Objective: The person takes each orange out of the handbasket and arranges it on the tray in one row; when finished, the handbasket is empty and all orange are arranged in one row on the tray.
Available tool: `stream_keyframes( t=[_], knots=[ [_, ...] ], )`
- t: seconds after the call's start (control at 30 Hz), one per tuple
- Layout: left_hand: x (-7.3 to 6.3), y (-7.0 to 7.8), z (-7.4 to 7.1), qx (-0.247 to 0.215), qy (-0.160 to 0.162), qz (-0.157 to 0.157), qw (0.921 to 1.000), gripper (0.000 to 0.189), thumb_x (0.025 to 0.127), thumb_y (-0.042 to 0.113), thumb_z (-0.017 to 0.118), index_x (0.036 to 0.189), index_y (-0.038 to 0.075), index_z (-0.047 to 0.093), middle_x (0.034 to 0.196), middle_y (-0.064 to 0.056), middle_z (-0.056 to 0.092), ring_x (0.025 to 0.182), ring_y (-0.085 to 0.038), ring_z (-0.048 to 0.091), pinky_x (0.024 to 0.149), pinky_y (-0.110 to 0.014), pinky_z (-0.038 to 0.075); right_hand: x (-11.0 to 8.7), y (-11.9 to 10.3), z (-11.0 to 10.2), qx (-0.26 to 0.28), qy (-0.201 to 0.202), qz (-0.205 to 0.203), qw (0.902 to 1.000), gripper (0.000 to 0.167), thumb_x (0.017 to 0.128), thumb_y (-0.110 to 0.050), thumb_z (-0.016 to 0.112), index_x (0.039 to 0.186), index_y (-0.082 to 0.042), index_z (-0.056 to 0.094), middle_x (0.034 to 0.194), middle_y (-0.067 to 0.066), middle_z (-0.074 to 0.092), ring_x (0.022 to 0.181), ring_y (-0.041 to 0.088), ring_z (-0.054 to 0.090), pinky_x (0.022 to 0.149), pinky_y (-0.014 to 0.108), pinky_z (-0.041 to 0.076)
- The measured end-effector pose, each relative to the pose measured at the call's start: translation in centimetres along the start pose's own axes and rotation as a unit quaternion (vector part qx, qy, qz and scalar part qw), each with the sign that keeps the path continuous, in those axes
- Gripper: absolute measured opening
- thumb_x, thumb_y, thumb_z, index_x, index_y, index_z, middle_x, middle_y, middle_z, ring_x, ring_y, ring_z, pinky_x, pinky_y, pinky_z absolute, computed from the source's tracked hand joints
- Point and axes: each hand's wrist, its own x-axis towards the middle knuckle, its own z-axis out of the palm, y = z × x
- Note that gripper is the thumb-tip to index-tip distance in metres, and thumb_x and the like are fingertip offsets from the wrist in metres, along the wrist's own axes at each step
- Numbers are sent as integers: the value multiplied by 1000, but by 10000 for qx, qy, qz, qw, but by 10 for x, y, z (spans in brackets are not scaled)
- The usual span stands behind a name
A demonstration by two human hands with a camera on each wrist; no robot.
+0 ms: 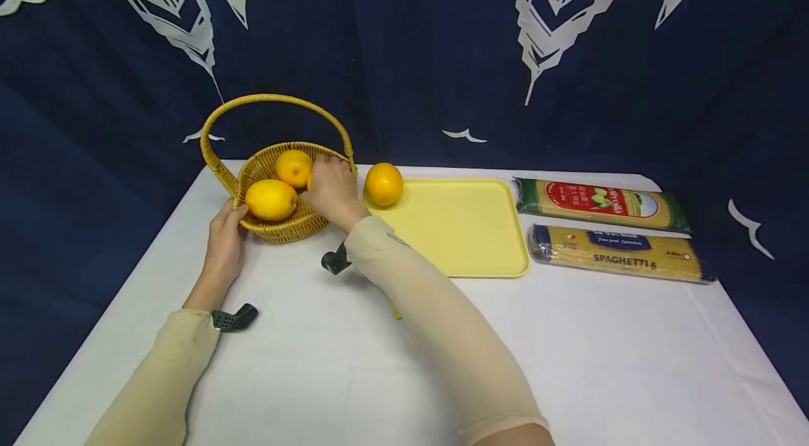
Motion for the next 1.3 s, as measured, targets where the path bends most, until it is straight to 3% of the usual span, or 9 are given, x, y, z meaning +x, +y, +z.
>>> stream_keyframes(
  t=[0.17,0.27,0.5,0.7,1.03,1.3],
  knots=[
    [0,2,1,85,-20,-43,10000,56,112,28,39,164,8,36,170,-4,37,157,-12,29,132,-32,20,1,-2,6,-927,65,-25,9957,79,87,-38,86,149,-4,52,147,18,54,131,33,50,112,44,48],
    [0,2,1,82,-15,-35,10000,56,112,27,39,164,7,36,170,-4,37,157,-12,29,132,-32,20,1,-3,8,-988,145,-45,9950,75,84,-39,89,143,-4,58,142,16,57,128,31,51,108,42,50],
    [1,1,3,115,-28,-38,9999,56,111,27,39,163,7,37,169,-6,38,156,-13,31,132,-33,21,-2,1,14,-396,112,69,9991,83,81,-34,92,148,-6,51,134,18,62,125,35,59,108,45,53],
    [-1,-4,7,148,-50,-15,9999,53,112,28,39,161,7,41,166,-6,41,153,-12,34,132,-34,23,-5,7,12,-122,401,-159,9990,84,78,-31,95,145,-3,53,131,20,64,122,36,59,103,44,56],
    [-4,-1,1,211,41,21,9998,51,111,27,39,158,8,45,161,-7,46,148,-13,38,130,-33,25,-24,-2,-16,655,485,-681,9943,88,77,-31,92,150,-6,51,143,17,61,129,31,58,111,42,51],
    [-3,1,3,-57,4,-28,10000,51,112,25,38,159,6,43,165,-8,42,151,-13,35,132,-35,23,-49,12,-35,1244,469,-796,9879,83,78,-31,91,148,-6,53,142,12,63,124,30,59,106,42,53]
  ],
)
